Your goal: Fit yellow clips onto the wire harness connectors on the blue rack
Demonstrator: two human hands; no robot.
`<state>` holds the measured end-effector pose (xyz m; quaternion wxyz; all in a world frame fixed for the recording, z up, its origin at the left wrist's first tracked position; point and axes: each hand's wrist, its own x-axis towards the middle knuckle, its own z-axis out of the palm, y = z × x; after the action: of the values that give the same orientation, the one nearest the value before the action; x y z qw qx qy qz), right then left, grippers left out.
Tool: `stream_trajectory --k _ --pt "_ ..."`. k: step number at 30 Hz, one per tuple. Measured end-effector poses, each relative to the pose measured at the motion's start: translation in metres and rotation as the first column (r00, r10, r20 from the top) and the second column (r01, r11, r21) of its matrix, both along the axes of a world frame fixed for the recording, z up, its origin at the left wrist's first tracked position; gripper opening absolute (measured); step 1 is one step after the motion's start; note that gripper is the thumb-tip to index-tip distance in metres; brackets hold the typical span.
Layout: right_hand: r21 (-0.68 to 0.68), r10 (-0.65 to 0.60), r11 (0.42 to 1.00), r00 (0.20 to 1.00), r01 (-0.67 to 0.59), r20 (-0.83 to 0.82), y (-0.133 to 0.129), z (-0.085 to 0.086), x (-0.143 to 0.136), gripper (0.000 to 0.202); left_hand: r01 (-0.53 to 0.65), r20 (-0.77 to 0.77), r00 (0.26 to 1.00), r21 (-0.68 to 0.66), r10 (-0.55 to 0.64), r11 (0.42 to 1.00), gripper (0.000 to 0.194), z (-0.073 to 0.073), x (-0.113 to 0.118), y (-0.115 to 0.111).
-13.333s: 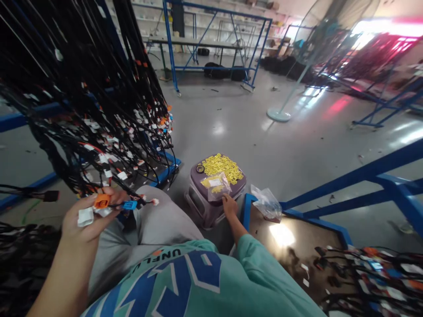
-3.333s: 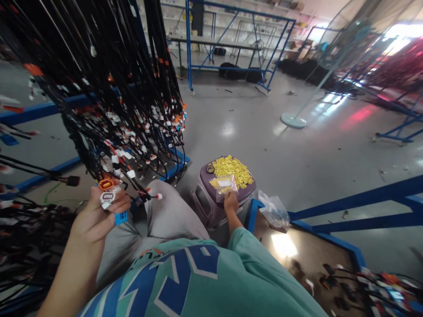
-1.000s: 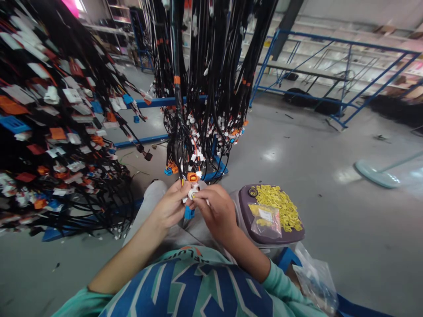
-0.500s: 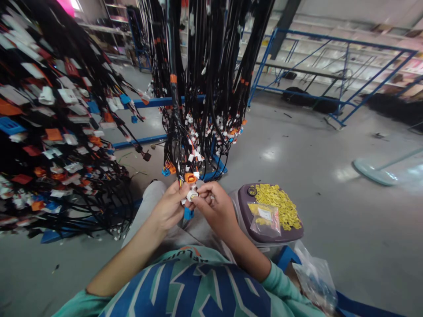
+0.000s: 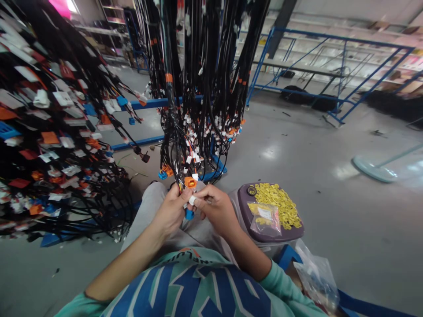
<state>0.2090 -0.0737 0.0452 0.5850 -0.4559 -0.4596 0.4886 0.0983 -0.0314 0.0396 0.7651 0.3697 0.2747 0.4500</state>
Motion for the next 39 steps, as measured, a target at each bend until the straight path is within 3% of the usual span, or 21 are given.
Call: stream_trajectory --k 7,9,12,14,16,18,20,22,24,28,32,35,37,39 --pt "0.025 0.184 0.982 0.982 -0.186 0.052 0.003 -0.009 0.014 0.011 0.149 -0.095 0.985 0.06 -0.142 0.987 0.048 -0.006 -0.016 0.005" --pt "0.019 0.087 0.996 0.993 -0.088 0.08 0.012 -0.011 0.025 0.015 0.204 -0.138 0.972 0.085 -0.191 0.975 0.05 -0.004 -0.022 0.006" --pt "0.077 -0.208 0.976 0.975 0.202 0.074 0.041 -0.011 0.042 0.025 0.29 -0.201 0.944 0.122 -0.263 0.949 0.053 0.001 -0.027 0.006" --pt "0.097 -0.264 0.961 0.963 0.257 0.056 0.068 -0.007 0.05 0.034 0.346 -0.225 0.923 0.134 -0.312 0.928 0.054 0.004 -0.028 0.004" --pt "0.074 -0.126 0.989 0.992 0.126 0.005 0.094 0.0 0.051 0.043 0.395 -0.24 0.903 0.136 -0.356 0.909 0.054 0.005 -0.027 0.002" --pt "0.022 0.134 0.991 0.988 -0.132 -0.078 0.115 0.008 0.045 0.049 0.442 -0.252 0.88 0.128 -0.402 0.888 0.056 0.004 -0.024 0.0" --pt "-0.036 0.367 0.925 0.915 -0.378 -0.17 0.129 0.012 0.034 0.052 0.471 -0.264 0.864 0.131 -0.428 0.872 0.057 0.001 -0.021 0.0" --pt "-0.086 0.486 0.851 0.839 -0.518 -0.247 0.136 0.012 0.023 0.049 0.461 -0.289 0.867 0.152 -0.407 0.874 0.056 -0.004 -0.019 0.001" --pt "-0.092 0.508 0.827 0.808 -0.554 -0.298 0.14 0.008 0.014 0.038 0.419 -0.328 0.879 0.187 -0.346 0.889 0.053 -0.01 -0.021 0.003" --pt "-0.074 0.436 0.866 0.821 -0.494 -0.369 0.146 -0.004 0.009 0.021 0.409 -0.44 0.862 0.306 -0.254 0.86 0.044 -0.018 -0.032 0.006" --pt "-0.136 0.359 0.878 0.819 -0.46 -0.448 0.149 -0.011 0.016 0.02 0.501 -0.58 0.783 0.376 -0.224 0.78 0.051 -0.016 -0.046 0.005" --pt "-0.116 0.391 0.853 0.769 -0.509 -0.505 0.148 -0.012 0.022 0.02 0.573 -0.683 0.699 0.36 -0.211 0.736 0.054 -0.012 -0.055 0.008" --pt "-0.083 0.426 0.839 0.745 -0.537 -0.514 0.146 -0.011 0.024 0.021 0.527 -0.697 0.7 0.354 -0.158 0.773 0.048 -0.011 -0.062 0.014" --pt "-0.05 0.458 0.831 0.732 -0.554 -0.505 0.143 -0.009 0.025 0.025 0.385 -0.658 0.75 0.358 -0.063 0.851 0.038 -0.013 -0.068 0.024"
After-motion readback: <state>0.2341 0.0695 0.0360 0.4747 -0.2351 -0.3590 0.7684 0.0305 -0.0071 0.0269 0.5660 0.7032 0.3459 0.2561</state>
